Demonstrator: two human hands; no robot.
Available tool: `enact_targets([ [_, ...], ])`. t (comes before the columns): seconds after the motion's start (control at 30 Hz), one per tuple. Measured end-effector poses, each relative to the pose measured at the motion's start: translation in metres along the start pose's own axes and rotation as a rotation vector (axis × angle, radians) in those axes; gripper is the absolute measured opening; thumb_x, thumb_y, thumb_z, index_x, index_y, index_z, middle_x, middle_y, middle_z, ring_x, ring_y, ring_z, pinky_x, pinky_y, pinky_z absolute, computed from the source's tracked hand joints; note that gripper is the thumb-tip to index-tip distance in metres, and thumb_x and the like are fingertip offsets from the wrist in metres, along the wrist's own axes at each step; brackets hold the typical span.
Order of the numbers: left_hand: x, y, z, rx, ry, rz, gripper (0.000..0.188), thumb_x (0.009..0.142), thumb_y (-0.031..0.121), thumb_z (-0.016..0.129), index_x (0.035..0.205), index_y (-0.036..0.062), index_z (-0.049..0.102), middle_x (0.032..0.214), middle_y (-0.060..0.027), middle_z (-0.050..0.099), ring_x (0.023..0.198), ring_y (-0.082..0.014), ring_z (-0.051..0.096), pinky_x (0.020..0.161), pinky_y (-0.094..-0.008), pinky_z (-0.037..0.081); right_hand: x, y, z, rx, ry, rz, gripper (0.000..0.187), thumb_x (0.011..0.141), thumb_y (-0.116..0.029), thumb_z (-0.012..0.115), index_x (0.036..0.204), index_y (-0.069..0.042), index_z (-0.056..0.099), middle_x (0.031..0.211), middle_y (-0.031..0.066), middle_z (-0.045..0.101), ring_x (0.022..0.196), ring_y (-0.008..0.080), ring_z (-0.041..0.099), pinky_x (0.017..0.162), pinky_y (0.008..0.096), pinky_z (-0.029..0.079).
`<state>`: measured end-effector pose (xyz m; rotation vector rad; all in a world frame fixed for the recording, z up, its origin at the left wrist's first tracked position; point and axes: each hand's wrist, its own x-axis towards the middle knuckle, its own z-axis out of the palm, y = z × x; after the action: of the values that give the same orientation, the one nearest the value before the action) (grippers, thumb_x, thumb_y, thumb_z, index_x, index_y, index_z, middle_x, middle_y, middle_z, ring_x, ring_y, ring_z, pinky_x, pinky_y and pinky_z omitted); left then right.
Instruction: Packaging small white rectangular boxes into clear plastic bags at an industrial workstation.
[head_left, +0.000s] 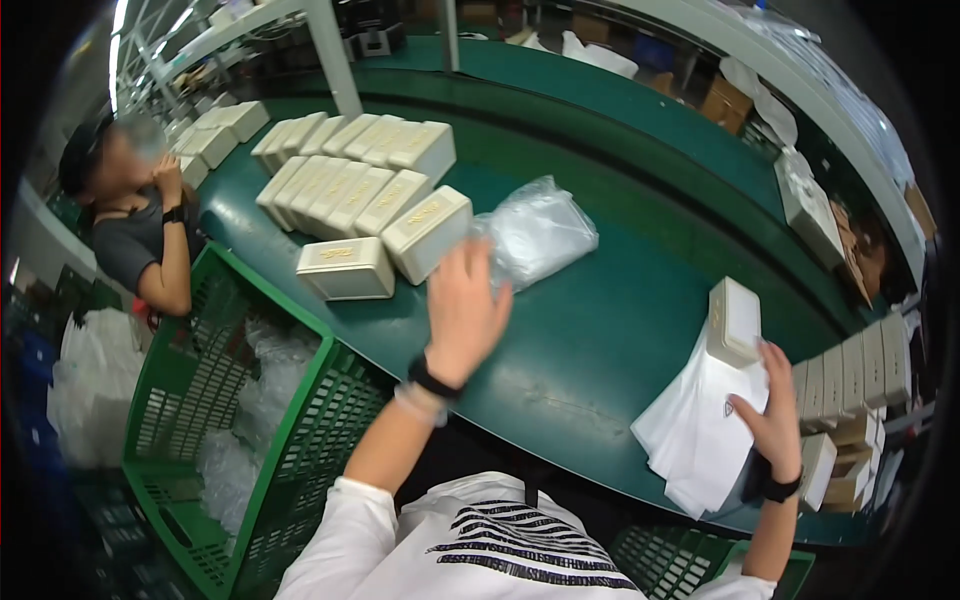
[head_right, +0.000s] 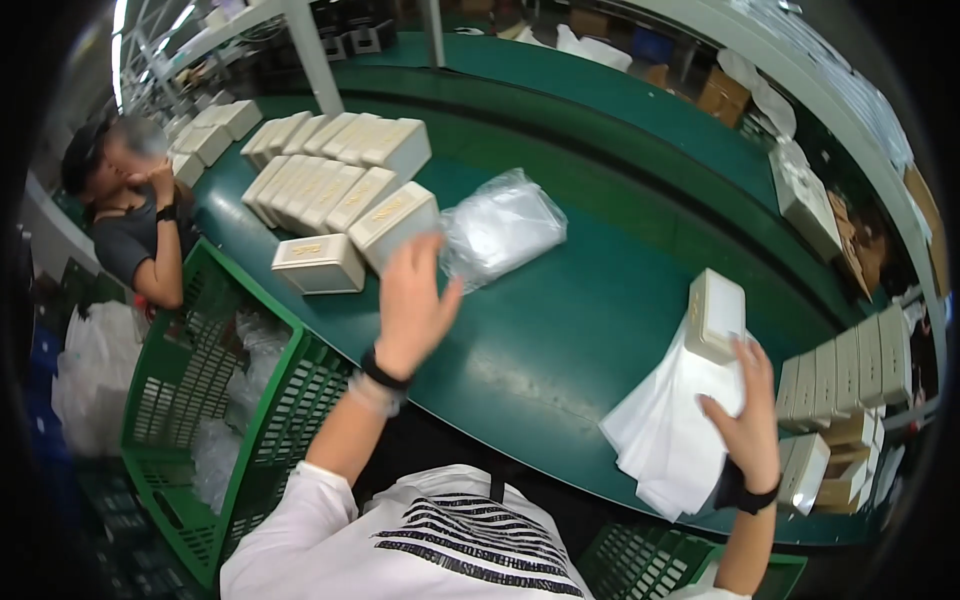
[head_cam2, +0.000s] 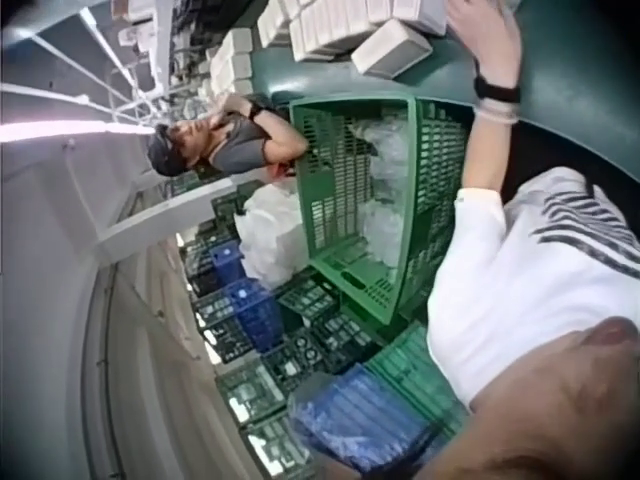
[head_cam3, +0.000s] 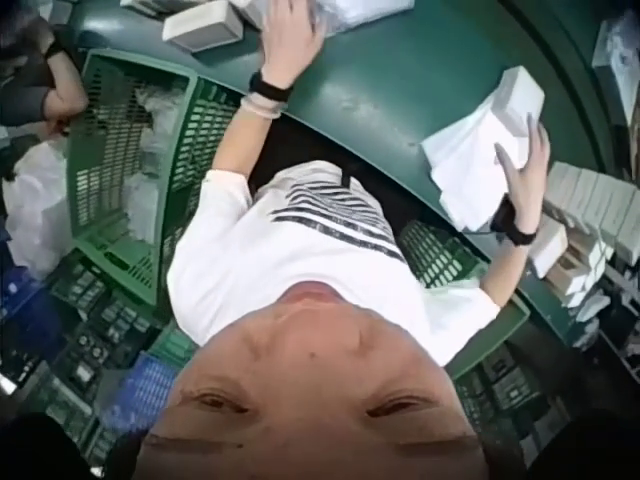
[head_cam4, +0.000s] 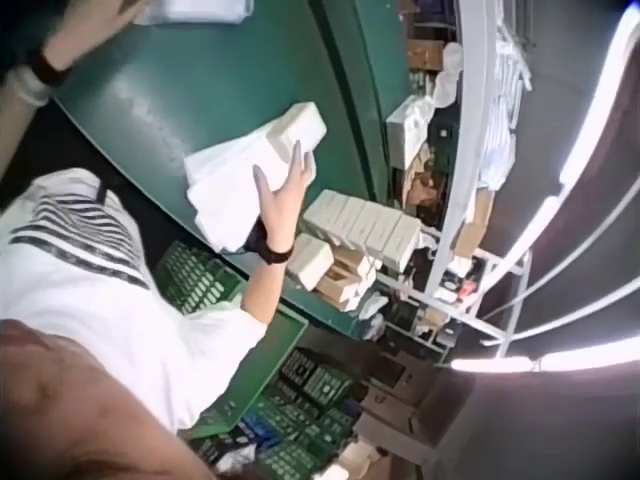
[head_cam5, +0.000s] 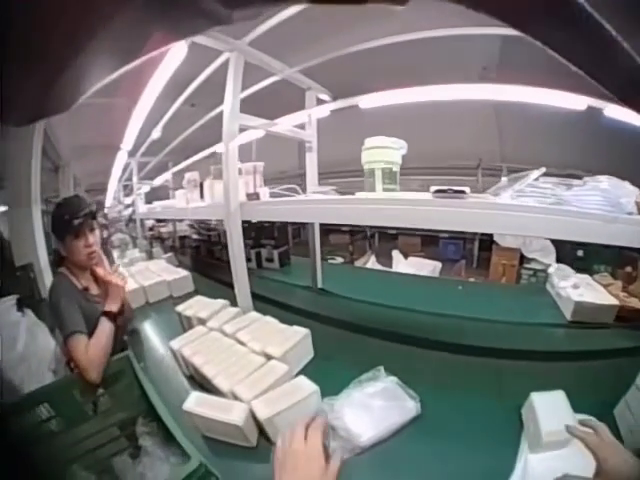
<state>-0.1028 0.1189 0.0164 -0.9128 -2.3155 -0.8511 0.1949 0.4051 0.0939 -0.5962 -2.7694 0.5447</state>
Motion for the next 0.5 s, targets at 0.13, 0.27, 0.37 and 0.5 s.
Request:
enact_targets([
  [0.13,0.047,-0.089,0.004,0.388,0.053,-0.197,0.053,0.067,0.016,0.077,0.114,0.0001,0.055,0.107,-0.0155,0.057,0.106,-0.0357,0.05,0.086,-0.0459,0.04,0.061,-0.086,0.049,0.181,-0.16,-0.326,0.075,0.074,-0.016,0.076,0.14,-0.009,0.042,0.144,0.0214,0.035,0.132,0.0377,0.038,0.109,0.0411,0.032],
  [0.27,0.062,-0.108,0.004,0.443,-0.261,-0.277,0.059,0.061,0.02,0.082,0.112,0.0031,0.057,0.104,-0.014,0.058,0.106,-0.0353,0.05,0.087,-0.0461,0.041,0.078,-0.129,0.088,0.304,-0.341,-0.438,0.074,0.075,-0.018,0.077,0.14,-0.01,0.043,0.145,0.0216,0.032,0.125,0.0373,0.045,0.104,0.0409,0.039],
  [0.37,0.057,-0.1,-0.011,0.344,-0.342,-0.25,0.062,0.059,0.021,0.084,0.111,0.0023,0.058,0.104,-0.0153,0.058,0.11,-0.0363,0.051,0.09,-0.048,0.042,0.078,-0.133,0.09,0.315,-0.376,-0.45,0.073,0.076,-0.018,0.076,0.14,-0.01,0.042,0.143,0.0223,0.035,0.124,0.0371,0.046,0.102,0.0402,0.04],
  [0.5,0.044,-0.081,-0.033,0.01,0.038,-0.262,0.059,0.057,0.017,0.084,0.109,0.0013,0.061,0.104,-0.0174,0.06,0.101,-0.0367,0.056,0.085,-0.0449,0.047,0.08,-0.113,0.086,0.282,-0.256,-0.466,0.073,0.077,-0.018,0.075,0.141,-0.009,0.041,0.142,0.0217,0.038,0.126,0.0352,0.046,0.102,0.0392,0.04],
])
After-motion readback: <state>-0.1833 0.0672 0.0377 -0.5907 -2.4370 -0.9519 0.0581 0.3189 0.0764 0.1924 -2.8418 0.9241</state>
